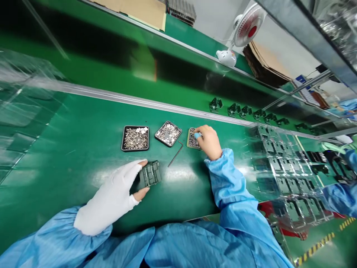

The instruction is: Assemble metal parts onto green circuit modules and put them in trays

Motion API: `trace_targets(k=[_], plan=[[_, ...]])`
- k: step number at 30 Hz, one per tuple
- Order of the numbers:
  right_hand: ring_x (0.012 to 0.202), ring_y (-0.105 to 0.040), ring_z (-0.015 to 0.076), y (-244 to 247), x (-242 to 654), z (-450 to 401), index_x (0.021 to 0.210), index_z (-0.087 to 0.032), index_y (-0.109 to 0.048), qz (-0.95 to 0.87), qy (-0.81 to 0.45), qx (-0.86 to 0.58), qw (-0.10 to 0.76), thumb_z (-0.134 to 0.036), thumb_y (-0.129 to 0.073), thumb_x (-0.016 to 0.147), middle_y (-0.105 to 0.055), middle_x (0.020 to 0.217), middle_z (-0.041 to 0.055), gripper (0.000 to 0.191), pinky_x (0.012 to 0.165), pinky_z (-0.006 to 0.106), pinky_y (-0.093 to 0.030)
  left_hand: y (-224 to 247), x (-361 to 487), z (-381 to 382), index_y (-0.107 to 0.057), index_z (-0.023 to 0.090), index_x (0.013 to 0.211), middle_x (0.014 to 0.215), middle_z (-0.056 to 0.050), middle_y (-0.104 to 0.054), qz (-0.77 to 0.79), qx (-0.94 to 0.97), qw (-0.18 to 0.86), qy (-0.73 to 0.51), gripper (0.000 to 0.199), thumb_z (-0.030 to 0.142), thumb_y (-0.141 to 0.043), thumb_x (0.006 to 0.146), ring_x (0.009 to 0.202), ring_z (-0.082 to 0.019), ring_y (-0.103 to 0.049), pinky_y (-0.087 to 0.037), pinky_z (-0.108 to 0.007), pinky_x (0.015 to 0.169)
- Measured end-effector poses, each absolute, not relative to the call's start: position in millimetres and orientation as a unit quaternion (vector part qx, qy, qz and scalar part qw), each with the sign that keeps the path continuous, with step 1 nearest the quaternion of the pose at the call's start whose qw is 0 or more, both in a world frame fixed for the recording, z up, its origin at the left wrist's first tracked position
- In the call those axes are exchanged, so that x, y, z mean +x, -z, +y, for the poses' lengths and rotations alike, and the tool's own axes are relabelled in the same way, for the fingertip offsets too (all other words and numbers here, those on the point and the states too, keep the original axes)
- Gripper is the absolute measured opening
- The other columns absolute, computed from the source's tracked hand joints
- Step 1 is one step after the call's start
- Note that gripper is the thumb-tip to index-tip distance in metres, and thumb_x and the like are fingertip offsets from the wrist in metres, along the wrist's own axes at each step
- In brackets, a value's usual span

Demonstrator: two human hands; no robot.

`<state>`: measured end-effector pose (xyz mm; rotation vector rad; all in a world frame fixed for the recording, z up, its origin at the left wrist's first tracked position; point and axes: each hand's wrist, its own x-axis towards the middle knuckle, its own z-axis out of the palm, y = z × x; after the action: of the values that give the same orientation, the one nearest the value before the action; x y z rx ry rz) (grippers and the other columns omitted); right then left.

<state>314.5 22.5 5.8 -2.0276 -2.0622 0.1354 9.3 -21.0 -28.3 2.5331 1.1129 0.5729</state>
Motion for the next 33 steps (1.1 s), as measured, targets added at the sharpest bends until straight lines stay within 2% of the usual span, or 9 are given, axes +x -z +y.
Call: trace_targets(k=[4,9,14,18,20,25,29,31,33], plan=[[0.090,-0.056,0.0254,3,347,41,0.089,-0.017,-0.065,-0.629,-0.056,-0.773,0.057,-0.012,-0.051,0.079,-0.063,0.094,0.0098,0.018,0.080,0.036,-0.041,29,9,-21,-0.042,0.014,0.128,0.123,-0.016,-0.058,0.386,0.886,0.163,-0.201,0.053,0.042,-0.050,0.084,0.109,-0.030,-0.059,-0.051,-0.042,0.090],[0.080,-0.056,0.0212,6,347,38,0.077,-0.017,-0.060,-0.640,-0.095,-0.757,0.090,-0.013,-0.049,0.078,-0.062,0.083,0.0071,0.012,0.075,0.031,-0.040,31,7,-22,-0.041,0.016,0.130,0.126,-0.015,-0.057,0.394,0.881,0.190,-0.182,0.056,0.046,-0.050,0.083,0.111,-0.030,-0.058,-0.052,-0.043,0.090],[0.073,-0.055,0.0157,-3,346,35,0.084,-0.018,-0.054,-0.652,-0.144,-0.725,0.169,-0.021,-0.040,0.087,-0.060,0.081,0.0026,0.014,0.067,0.026,-0.041,14,-2,-15,-0.044,0.018,0.128,0.127,-0.012,-0.056,0.435,0.840,0.230,-0.228,0.052,0.047,-0.047,0.085,0.115,-0.028,-0.056,-0.049,-0.041,0.095],[0.071,-0.054,0.0135,-14,320,26,0.087,-0.019,-0.052,-0.654,-0.271,-0.623,0.333,-0.028,-0.042,0.089,-0.058,0.080,0.0000,0.013,0.066,0.025,-0.043,-10,0,-8,-0.058,0.020,0.108,0.110,-0.006,-0.065,0.464,0.809,0.242,-0.268,0.036,0.045,-0.044,0.087,0.102,-0.023,-0.063,-0.051,-0.034,0.089],[0.076,-0.055,0.0137,-21,297,18,0.092,-0.020,-0.053,-0.660,-0.319,-0.565,0.378,-0.028,-0.043,0.090,-0.058,0.084,0.0006,0.013,0.070,0.026,-0.045,-19,7,-6,-0.063,0.020,0.096,0.099,-0.004,-0.068,0.458,0.808,0.247,-0.275,0.032,0.043,-0.042,0.088,0.092,-0.021,-0.065,-0.052,-0.031,0.084],[0.076,-0.056,0.0127,-31,239,-2,0.098,-0.021,-0.050,-0.681,-0.476,-0.420,0.365,-0.030,-0.049,0.091,-0.056,0.083,0.0007,0.012,0.071,0.027,-0.047,-25,27,-1,-0.065,0.018,0.092,0.088,-0.005,-0.070,0.402,0.834,0.215,-0.310,0.033,0.039,-0.039,0.092,0.079,-0.017,-0.065,-0.052,-0.029,0.072],[0.065,-0.055,0.0112,-26,214,-5,0.092,-0.020,-0.045,-0.615,-0.613,-0.350,0.351,-0.037,-0.050,0.091,-0.054,0.075,-0.0015,0.018,0.063,0.026,-0.049,-19,31,3,-0.062,0.018,0.069,0.069,-0.005,-0.066,0.351,0.870,0.139,-0.318,0.047,0.042,-0.030,0.095,0.067,-0.018,-0.062,-0.049,-0.031,0.065],[0.066,-0.058,0.0117,-24,211,-7,0.093,-0.020,-0.047,-0.620,-0.602,-0.360,0.352,-0.038,-0.047,0.093,-0.056,0.075,-0.0007,0.017,0.065,0.026,-0.050,-18,30,2,-0.060,0.019,0.065,0.064,-0.004,-0.063,0.381,0.866,0.115,-0.304,0.048,0.041,-0.029,0.094,0.064,-0.017,-0.060,-0.047,-0.031,0.064],[0.073,-0.060,0.0126,-23,212,-9,0.094,-0.020,-0.051,-0.676,-0.526,-0.382,0.346,-0.034,-0.047,0.093,-0.060,0.081,0.0010,0.014,0.070,0.027,-0.050,-18,28,-1,-0.059,0.019,0.067,0.064,-0.003,-0.062,0.420,0.853,0.117,-0.287,0.042,0.038,-0.033,0.094,0.064,-0.016,-0.059,-0.046,-0.029,0.063]])
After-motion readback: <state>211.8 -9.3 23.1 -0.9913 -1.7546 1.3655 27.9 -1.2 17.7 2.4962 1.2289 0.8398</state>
